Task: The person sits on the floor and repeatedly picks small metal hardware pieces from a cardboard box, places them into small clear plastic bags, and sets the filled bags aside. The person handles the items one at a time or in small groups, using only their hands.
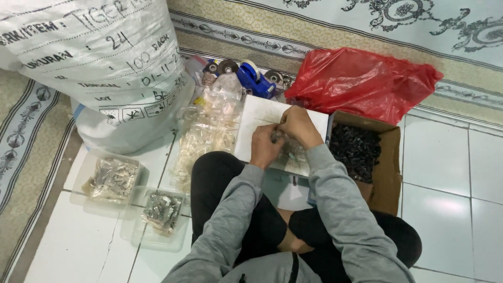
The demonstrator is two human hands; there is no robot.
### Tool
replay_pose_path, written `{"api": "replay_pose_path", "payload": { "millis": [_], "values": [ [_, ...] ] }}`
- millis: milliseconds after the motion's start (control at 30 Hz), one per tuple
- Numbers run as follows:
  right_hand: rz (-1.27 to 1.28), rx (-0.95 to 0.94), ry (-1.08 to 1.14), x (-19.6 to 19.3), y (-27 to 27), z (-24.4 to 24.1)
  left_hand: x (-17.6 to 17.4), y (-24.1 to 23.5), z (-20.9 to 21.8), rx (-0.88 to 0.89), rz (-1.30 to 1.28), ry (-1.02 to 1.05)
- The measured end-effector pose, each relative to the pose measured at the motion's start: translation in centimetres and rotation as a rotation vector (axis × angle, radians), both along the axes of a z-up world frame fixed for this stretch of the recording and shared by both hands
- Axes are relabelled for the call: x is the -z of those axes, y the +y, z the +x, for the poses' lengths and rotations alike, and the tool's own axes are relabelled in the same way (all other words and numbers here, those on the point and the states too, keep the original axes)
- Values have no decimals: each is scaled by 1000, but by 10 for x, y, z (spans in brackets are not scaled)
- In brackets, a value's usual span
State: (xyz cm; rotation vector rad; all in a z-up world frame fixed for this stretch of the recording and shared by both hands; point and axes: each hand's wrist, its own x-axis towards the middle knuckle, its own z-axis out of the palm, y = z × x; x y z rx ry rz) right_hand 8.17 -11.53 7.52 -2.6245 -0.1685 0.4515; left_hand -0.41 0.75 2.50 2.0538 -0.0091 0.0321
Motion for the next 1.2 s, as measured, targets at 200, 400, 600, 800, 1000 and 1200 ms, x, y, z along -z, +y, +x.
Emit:
{"api": "replay_pose_path", "payload": {
  "millis": [200, 400, 600, 800, 1000, 1200],
  "values": [
    [76, 72, -93, -23, -27, -16, 11, 2, -1, -79, -65, 6],
    [19, 105, 3, -36, -49, -79, -16, 6, -5, -174, -152, -13],
    [19, 16, -84, 45, -78, -87, -6, 5, -5, -201, -108, -30],
    [118, 244, -317, 89, -106, -110, 13, 4, -1, -214, -78, -44],
    [77, 214, -374, 142, -101, -101, 8, 4, -2, -194, -53, 13],
    [101, 105, -379, 132, -92, -97, 12, 4, -2, -204, -66, 26]
  ]
}}
